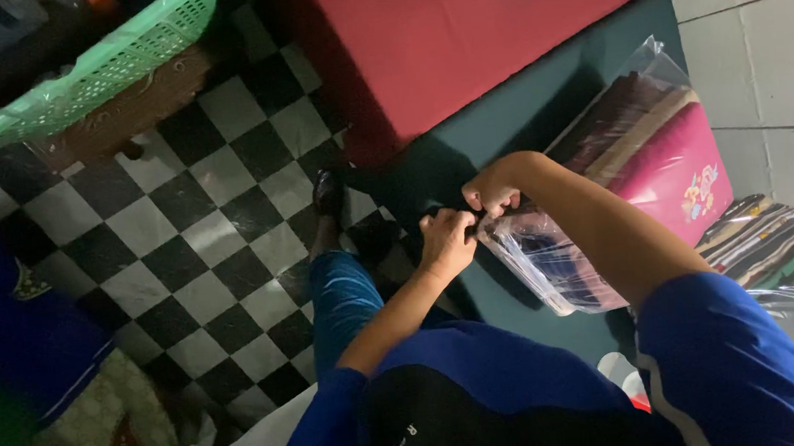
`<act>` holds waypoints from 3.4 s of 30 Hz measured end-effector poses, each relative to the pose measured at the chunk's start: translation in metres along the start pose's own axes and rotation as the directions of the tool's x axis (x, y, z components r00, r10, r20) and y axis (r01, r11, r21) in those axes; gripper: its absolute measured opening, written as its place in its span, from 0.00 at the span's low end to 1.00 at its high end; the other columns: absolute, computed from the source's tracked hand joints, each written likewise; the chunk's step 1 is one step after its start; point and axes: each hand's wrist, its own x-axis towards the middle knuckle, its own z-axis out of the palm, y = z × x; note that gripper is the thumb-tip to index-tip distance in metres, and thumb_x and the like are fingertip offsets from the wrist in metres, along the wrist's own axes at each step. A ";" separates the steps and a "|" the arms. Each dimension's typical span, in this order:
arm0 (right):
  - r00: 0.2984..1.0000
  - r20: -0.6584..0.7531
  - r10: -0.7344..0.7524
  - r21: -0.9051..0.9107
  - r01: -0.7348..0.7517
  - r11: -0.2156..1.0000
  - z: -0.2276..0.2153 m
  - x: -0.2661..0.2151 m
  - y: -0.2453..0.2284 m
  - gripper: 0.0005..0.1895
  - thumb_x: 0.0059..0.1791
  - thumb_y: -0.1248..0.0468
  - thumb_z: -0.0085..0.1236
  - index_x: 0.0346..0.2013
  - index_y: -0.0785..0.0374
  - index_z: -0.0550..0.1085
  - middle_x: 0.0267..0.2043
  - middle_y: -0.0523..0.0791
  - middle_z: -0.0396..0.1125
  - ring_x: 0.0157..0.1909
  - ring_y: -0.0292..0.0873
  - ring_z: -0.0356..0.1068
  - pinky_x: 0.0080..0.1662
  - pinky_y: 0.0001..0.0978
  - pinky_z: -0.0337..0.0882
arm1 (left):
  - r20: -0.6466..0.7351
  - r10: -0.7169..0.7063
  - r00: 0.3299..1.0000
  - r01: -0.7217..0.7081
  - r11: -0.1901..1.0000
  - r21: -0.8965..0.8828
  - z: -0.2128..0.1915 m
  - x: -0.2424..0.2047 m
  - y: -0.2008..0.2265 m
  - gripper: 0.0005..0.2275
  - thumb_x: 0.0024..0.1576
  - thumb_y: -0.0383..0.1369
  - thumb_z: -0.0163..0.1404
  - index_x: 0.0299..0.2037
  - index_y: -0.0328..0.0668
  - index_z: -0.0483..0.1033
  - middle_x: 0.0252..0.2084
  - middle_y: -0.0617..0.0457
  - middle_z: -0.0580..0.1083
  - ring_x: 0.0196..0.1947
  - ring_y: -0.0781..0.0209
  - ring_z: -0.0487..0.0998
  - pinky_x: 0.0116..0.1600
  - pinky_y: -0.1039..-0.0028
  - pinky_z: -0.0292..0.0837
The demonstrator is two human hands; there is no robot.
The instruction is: Packaging folded laundry into plastic bags and sealing them with tape.
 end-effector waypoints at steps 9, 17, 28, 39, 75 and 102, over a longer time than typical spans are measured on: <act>0.998 0.043 0.043 -0.086 -0.039 0.996 -0.003 0.024 -0.002 0.29 0.38 0.70 0.63 0.54 0.55 0.71 0.37 0.48 0.69 0.37 0.45 0.70 0.39 0.43 0.74 | 0.070 0.011 0.997 -0.015 0.998 0.060 -0.003 0.001 -0.001 0.10 0.47 0.31 0.59 0.32 0.50 0.69 0.34 0.60 0.74 0.48 0.54 0.73 0.49 0.51 0.56; 0.994 0.085 0.063 -0.143 -0.051 0.988 -0.001 0.036 0.000 0.25 0.38 0.71 0.61 0.50 0.59 0.72 0.33 0.48 0.69 0.34 0.46 0.70 0.35 0.46 0.70 | -0.015 0.053 0.998 -0.053 0.998 0.019 -0.004 -0.003 0.000 0.13 0.48 0.30 0.58 0.40 0.52 0.70 0.40 0.56 0.72 0.50 0.54 0.72 0.51 0.51 0.57; 0.998 0.052 0.032 -0.320 -0.014 0.947 0.000 0.008 -0.026 0.08 0.40 0.67 0.63 0.33 0.66 0.78 0.32 0.49 0.74 0.35 0.48 0.72 0.39 0.46 0.71 | -0.029 0.049 0.998 -0.049 0.999 0.011 0.008 -0.006 -0.008 0.15 0.47 0.29 0.59 0.43 0.53 0.69 0.40 0.56 0.73 0.49 0.53 0.73 0.52 0.51 0.57; 0.992 -0.123 -0.020 -0.171 -0.002 0.985 0.013 0.011 -0.013 0.18 0.35 0.66 0.71 0.38 0.62 0.76 0.35 0.48 0.75 0.38 0.47 0.75 0.38 0.44 0.74 | -0.003 0.151 0.989 -0.149 0.982 0.113 -0.003 -0.003 0.000 0.14 0.49 0.30 0.57 0.45 0.58 0.75 0.40 0.63 0.76 0.49 0.56 0.73 0.51 0.50 0.57; 0.692 -0.678 0.246 -0.221 -0.511 0.831 0.051 -0.006 0.021 0.36 0.44 0.33 0.58 0.58 0.51 0.73 0.60 0.46 0.68 0.63 0.51 0.64 0.57 0.54 0.62 | -0.036 0.210 0.977 -0.200 0.963 0.178 -0.002 -0.002 0.000 0.13 0.48 0.31 0.56 0.43 0.57 0.75 0.41 0.63 0.76 0.50 0.57 0.72 0.52 0.51 0.58; 0.480 -0.869 0.120 -0.083 -0.380 0.921 0.090 -0.034 -0.013 0.36 0.38 0.35 0.64 0.49 0.54 0.75 0.51 0.49 0.68 0.59 0.52 0.63 0.55 0.54 0.57 | 0.059 0.055 0.997 -0.063 0.987 0.145 -0.008 0.005 0.004 0.16 0.48 0.32 0.59 0.48 0.63 0.79 0.36 0.63 0.75 0.43 0.58 0.74 0.49 0.54 0.58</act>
